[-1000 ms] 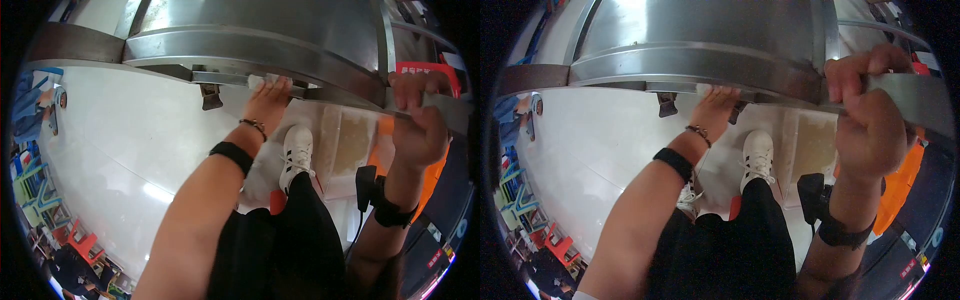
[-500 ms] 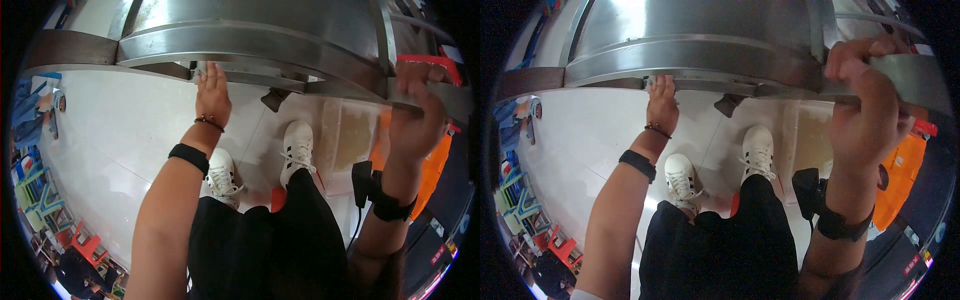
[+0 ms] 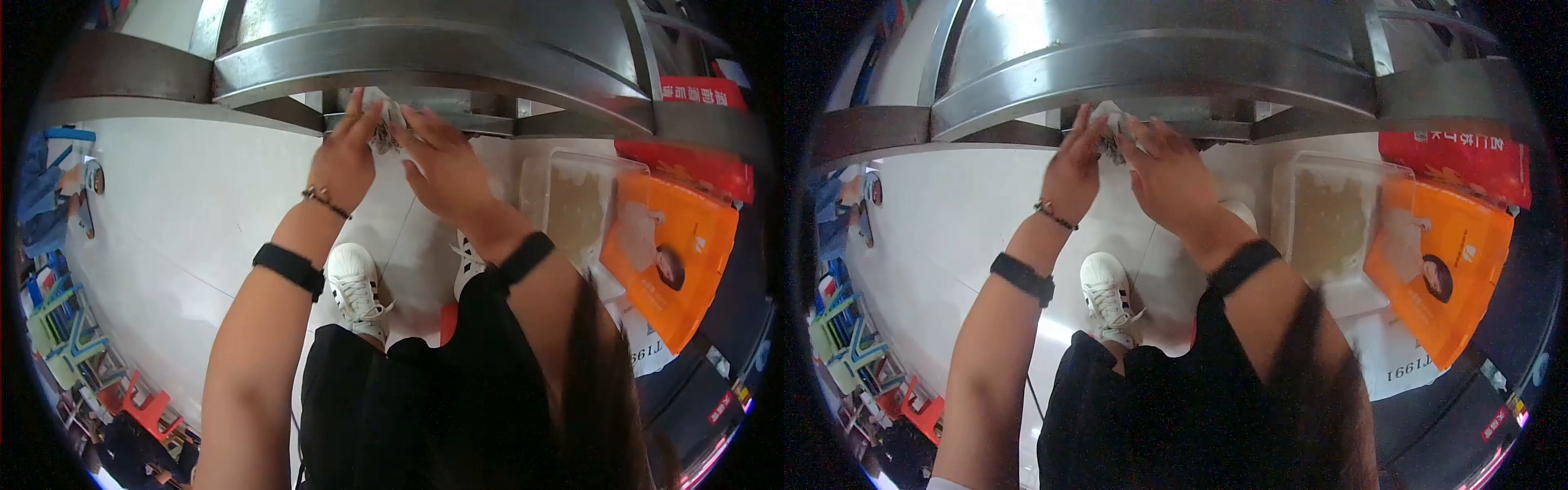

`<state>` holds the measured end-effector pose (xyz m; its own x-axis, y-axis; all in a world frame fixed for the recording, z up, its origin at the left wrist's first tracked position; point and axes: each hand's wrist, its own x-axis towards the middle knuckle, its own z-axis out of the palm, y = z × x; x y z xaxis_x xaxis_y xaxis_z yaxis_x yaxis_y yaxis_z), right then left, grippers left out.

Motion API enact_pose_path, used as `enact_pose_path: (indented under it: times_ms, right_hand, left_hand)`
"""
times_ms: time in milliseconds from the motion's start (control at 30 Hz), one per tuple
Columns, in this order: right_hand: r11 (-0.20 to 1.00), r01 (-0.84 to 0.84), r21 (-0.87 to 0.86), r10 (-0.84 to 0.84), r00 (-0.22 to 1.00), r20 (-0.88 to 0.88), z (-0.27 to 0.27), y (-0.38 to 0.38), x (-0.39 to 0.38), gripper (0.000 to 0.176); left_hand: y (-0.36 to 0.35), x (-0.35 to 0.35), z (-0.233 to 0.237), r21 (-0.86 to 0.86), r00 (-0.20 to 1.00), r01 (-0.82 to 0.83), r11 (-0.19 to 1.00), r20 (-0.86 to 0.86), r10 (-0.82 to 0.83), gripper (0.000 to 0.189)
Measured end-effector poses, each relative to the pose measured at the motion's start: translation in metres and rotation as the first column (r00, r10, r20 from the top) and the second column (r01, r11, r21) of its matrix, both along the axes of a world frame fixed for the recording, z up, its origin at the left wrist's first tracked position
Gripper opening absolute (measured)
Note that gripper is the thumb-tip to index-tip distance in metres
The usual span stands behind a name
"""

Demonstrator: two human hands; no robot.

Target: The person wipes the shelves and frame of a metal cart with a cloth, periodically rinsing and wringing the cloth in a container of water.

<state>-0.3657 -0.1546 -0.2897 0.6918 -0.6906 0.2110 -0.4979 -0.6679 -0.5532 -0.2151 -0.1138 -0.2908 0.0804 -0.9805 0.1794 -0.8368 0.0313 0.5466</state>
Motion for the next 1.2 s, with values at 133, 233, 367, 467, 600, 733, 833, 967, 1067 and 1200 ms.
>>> enact_pose_path:
  times_ms: [133, 233, 367, 467, 600, 733, 833, 967, 1067, 1200]
  right_hand:
    - [0.997, 0.028, -0.078, -0.031, 0.999, -0.039, -0.005, -0.007, 0.017, 0.043]
    - [0.996, 0.042, -0.081, -0.04, 0.999, 0.028, -0.01, -0.013, 0.025, 0.039]
    - [0.999, 0.034, -0.009, -0.034, 0.997, -0.065, -0.017, -0.024, 0.051, 0.017]
    - [0.987, 0.009, 0.163, 0.001, 0.998, -0.062, -0.013, -0.026, 0.04, 0.012]
    - [0.953, 0.247, 0.178, -0.247, 0.969, -0.024, -0.027, -0.05, -0.032, 0.011]
    - [0.854, 0.429, -0.293, -0.485, 0.86, -0.157, -0.035, -0.037, -0.044, 0.011]
    - [0.907, 0.335, -0.255, -0.372, 0.921, -0.113, -0.039, -0.017, 0.01, 0.008]
    - [0.977, 0.211, -0.033, -0.212, 0.977, -0.03, -0.023, 0.0, 0.046, 0.009]
    - [0.946, 0.291, -0.143, -0.301, 0.952, -0.053, -0.032, -0.008, 0.014, 0.007]
    - [0.852, 0.43, -0.299, -0.477, 0.872, -0.107, -0.022, -0.03, -0.047, 0.008]
  left_hand:
    - [0.028, 0.021, 0.024, -0.125, 0.849, -0.455, 0.882, -0.36, 0.387, 0.034]
    - [0.013, 0.039, 0.051, -0.4, 0.866, -0.494, 0.772, -0.313, 0.391, 0.037]
    - [-0.002, 0.053, 0.054, -0.043, 0.543, -0.276, 0.96, -0.831, 0.119, 0.022]
    - [-0.004, 0.049, 0.053, -0.11, 0.62, -0.321, 0.941, -0.775, 0.121, 0.02]
    - [0.002, 0.053, 0.05, -0.067, 0.664, -0.251, 0.966, -0.738, 0.122, 0.022]
    - [0.003, 0.046, 0.048, -0.08, 0.563, -0.28, 0.957, -0.821, 0.096, 0.021]
    - [0.005, 0.046, 0.049, -0.055, 0.54, -0.345, 0.937, -0.828, 0.151, 0.019]
    - [0.008, 0.049, 0.036, -0.113, 0.643, -0.453, 0.884, -0.729, 0.236, 0.017]
    - [0.011, 0.056, 0.015, -0.121, 0.756, -0.358, 0.926, -0.62, 0.211, 0.018]
    - [0.007, 0.048, -0.004, -0.028, 0.687, -0.319, 0.947, -0.695, 0.211, 0.018]
